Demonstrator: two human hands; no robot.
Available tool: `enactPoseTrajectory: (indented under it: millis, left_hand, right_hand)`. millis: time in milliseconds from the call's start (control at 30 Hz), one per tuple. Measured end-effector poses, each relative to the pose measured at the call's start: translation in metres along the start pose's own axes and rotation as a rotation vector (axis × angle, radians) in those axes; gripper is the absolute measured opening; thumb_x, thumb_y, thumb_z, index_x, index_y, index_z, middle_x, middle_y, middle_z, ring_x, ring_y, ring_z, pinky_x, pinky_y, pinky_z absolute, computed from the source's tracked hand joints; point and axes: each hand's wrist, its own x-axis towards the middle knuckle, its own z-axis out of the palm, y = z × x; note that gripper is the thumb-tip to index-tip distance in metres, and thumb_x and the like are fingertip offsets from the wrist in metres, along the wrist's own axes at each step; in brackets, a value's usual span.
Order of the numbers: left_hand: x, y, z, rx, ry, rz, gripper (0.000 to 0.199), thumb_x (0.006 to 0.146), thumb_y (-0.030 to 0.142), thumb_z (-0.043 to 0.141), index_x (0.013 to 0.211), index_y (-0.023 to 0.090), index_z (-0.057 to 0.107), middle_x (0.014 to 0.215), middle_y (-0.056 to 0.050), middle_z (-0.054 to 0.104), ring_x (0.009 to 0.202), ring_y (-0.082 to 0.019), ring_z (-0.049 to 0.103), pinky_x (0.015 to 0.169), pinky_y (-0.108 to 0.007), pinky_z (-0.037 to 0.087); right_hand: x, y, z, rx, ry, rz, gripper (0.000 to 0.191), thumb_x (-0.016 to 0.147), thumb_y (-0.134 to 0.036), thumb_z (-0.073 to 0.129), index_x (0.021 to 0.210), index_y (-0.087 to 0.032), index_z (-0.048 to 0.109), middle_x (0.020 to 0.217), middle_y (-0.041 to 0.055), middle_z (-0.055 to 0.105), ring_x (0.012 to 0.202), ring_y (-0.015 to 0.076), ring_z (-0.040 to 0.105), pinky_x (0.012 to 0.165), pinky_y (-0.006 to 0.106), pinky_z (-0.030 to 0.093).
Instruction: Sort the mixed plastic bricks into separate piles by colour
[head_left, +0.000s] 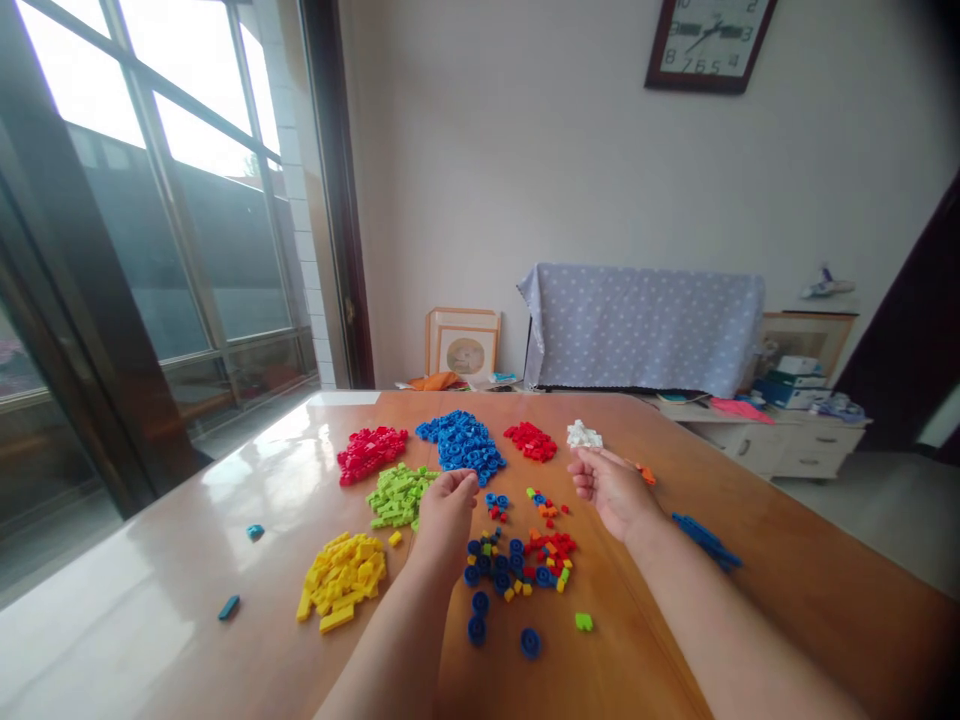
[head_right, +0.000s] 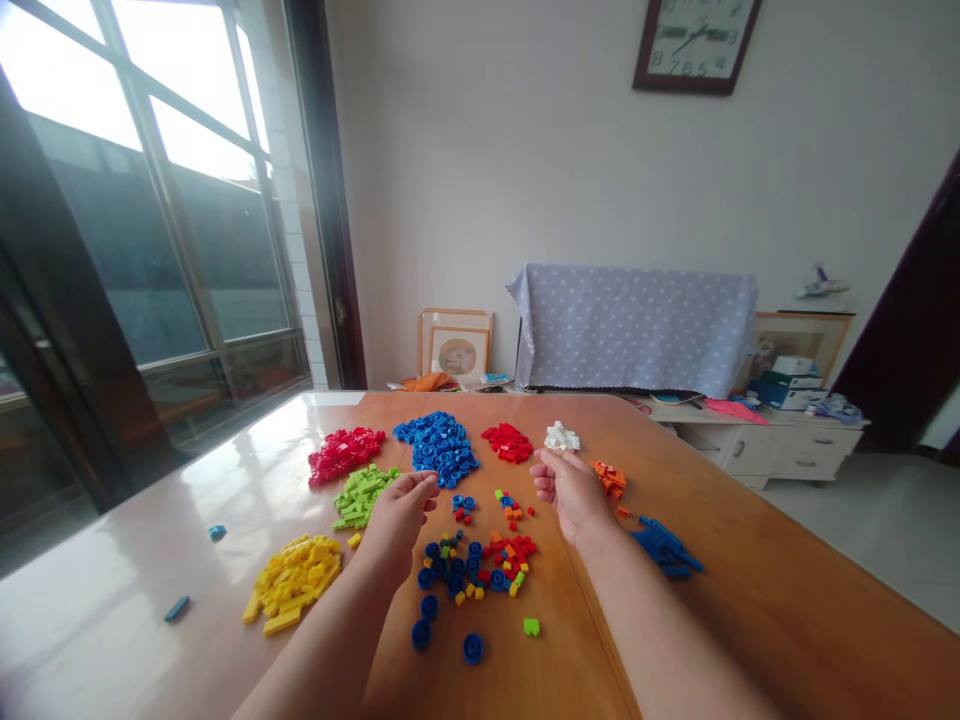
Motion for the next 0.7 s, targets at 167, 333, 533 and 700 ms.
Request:
enactPoseTrajectory:
  millis: [167,333,533,700]
  left_hand:
    - [-0.001,0.002,0.001,0.021,-0.003,0.003,0.050,0.061,0.054,0.071,0.089,0.013,0.069,0.076,-0.005,0.064,0.065,-0.014,0.054,0.063,-0.027,0.040]
    - [-0.002,0.004,0.000,0.047,-0.021,0.014,0.047,0.063,0.055,0.070,0.088,0.014,0.068,0.077,-0.005,0.065,0.066,-0.014,0.054,0.063,-0.026,0.040]
    - [-0.003,0.002,0.002,0.075,-0.034,0.019,0.041,0.065,0.051,0.069,0.084,0.015,0.067,0.074,-0.004,0.063,0.063,-0.013,0.052,0.061,-0.025,0.039]
    - [-0.006,-0.005,0.008,0.168,-0.130,0.039,0.039,0.070,0.050,0.065,0.085,0.014,0.067,0.072,-0.004,0.063,0.062,-0.014,0.053,0.062,-0.026,0.040]
  right_hand:
    - [-0.007,0.016,-0.007,-0.308,-0.089,-0.044,0.022,0.075,-0.036,0.066,0.085,-0.016,0.067,0.065,0.0008,0.065,0.052,0.0097,0.051,0.047,0.019,0.037]
    - [-0.001,0.037,-0.008,-0.705,-0.152,-0.241,0.007,0.070,-0.022,0.065,0.076,-0.021,0.070,0.065,-0.0010,0.064,0.061,0.0134,0.053,0.057,0.022,0.037]
    - [0.000,0.043,-0.005,-1.058,-0.219,-0.365,0.012,0.067,-0.016,0.068,0.074,-0.023,0.072,0.078,0.0001,0.064,0.068,0.0130,0.053,0.061,0.023,0.032]
    - [0.001,0.047,-0.005,-1.130,-0.229,-0.364,0.008,0.067,-0.017,0.068,0.072,-0.024,0.071,0.076,0.0001,0.064,0.065,0.0125,0.052,0.058,0.023,0.028]
